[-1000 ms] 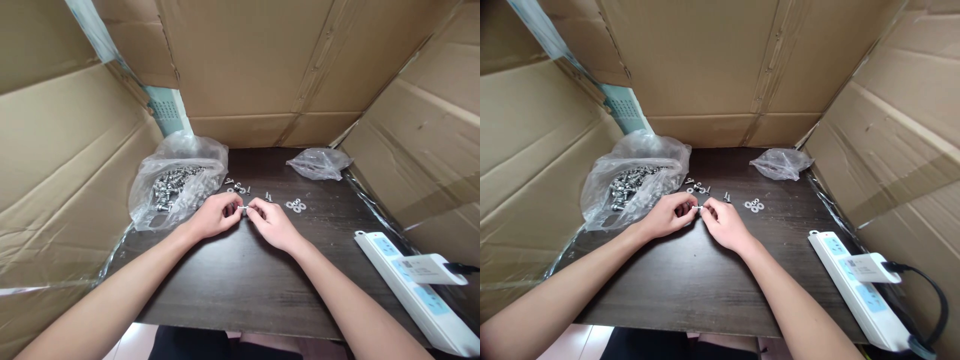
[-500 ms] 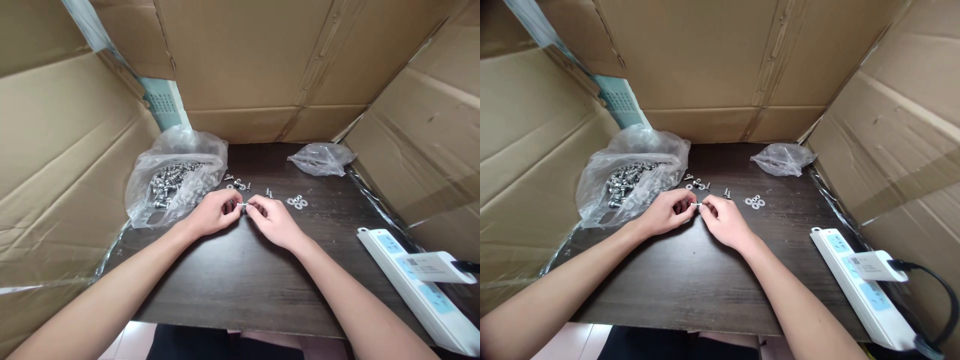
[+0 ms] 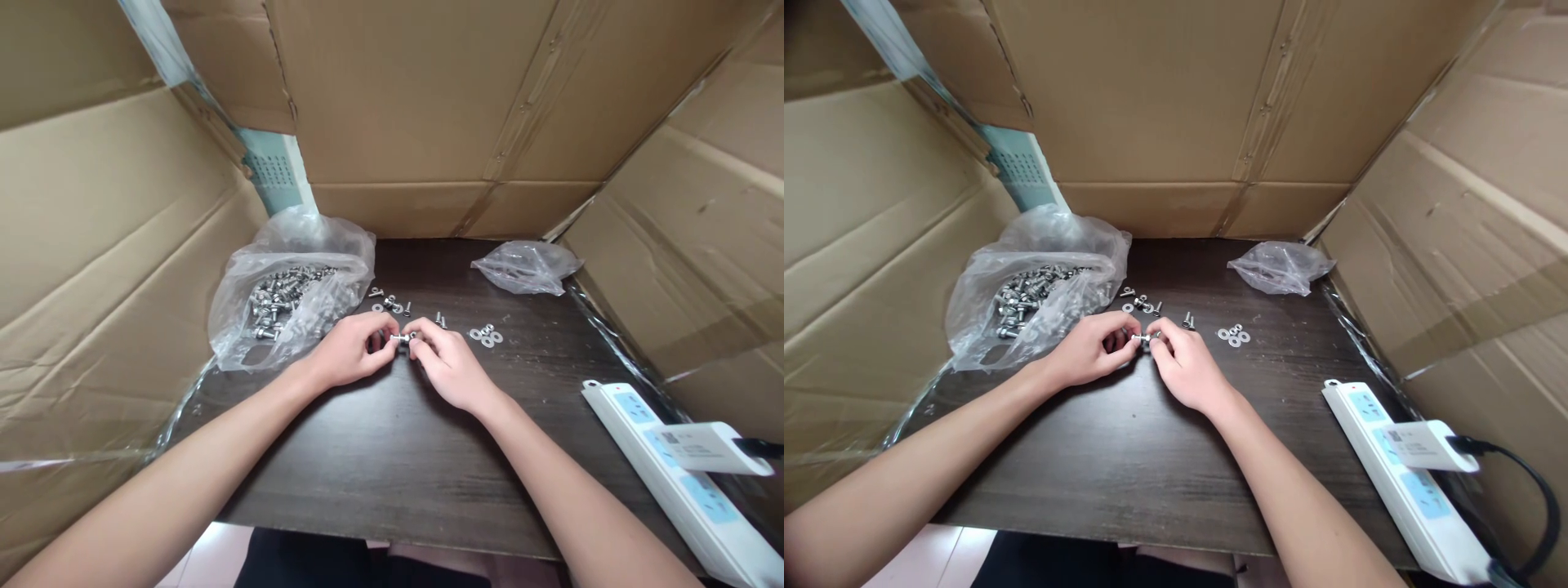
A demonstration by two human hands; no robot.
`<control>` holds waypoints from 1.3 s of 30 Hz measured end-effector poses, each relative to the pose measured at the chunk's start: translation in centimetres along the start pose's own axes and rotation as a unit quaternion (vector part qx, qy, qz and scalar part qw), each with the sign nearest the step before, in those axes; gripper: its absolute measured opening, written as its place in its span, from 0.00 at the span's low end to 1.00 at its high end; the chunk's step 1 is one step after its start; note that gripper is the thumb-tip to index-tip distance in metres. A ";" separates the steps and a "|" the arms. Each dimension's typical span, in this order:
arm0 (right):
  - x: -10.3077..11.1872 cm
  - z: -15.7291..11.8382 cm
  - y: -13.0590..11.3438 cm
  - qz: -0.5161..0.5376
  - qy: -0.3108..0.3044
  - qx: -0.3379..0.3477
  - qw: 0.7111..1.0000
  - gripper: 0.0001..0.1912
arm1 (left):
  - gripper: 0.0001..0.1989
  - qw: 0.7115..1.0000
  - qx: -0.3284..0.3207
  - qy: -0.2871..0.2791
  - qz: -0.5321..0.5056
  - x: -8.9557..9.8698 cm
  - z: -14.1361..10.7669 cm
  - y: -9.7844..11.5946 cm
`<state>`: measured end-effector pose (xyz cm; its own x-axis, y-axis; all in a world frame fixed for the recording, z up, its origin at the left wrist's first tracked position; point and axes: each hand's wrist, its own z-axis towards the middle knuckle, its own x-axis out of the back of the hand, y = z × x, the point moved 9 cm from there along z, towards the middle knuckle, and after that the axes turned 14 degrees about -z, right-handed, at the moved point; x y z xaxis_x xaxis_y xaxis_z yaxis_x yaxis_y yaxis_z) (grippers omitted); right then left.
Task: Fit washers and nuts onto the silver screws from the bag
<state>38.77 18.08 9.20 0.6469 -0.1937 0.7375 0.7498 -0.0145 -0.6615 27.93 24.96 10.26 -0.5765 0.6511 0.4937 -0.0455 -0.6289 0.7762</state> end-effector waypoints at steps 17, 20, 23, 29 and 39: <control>0.1 0.0 0.0 -0.019 0.007 -0.001 1.000 0.14 | 0.03 1.000 0.007 -0.010 -0.003 -0.2 0.1 0.0; -0.1 -0.1 0.3 0.008 0.009 -0.012 1.000 0.07 | 0.03 1.000 0.009 -0.010 -0.004 -0.2 0.0 0.0; -0.4 -0.1 0.3 0.009 0.006 -0.003 1.000 0.04 | 0.03 1.000 0.012 -0.011 -0.001 -0.2 0.0 -0.1; -0.4 -0.1 -0.1 -0.017 0.011 0.006 1.000 0.07 | 0.03 1.000 0.013 -0.012 -0.003 -0.2 0.0 -0.1; 0.0 0.1 0.2 -0.012 0.002 -0.009 1.000 0.16 | 0.04 1.000 0.001 -0.008 0.003 0.0 0.0 0.2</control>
<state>38.93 18.14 9.13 0.6284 -0.1974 0.7524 0.7622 -0.0369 -0.6463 27.92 24.84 10.36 -0.5639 0.6539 0.5044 -0.0408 -0.6321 0.7738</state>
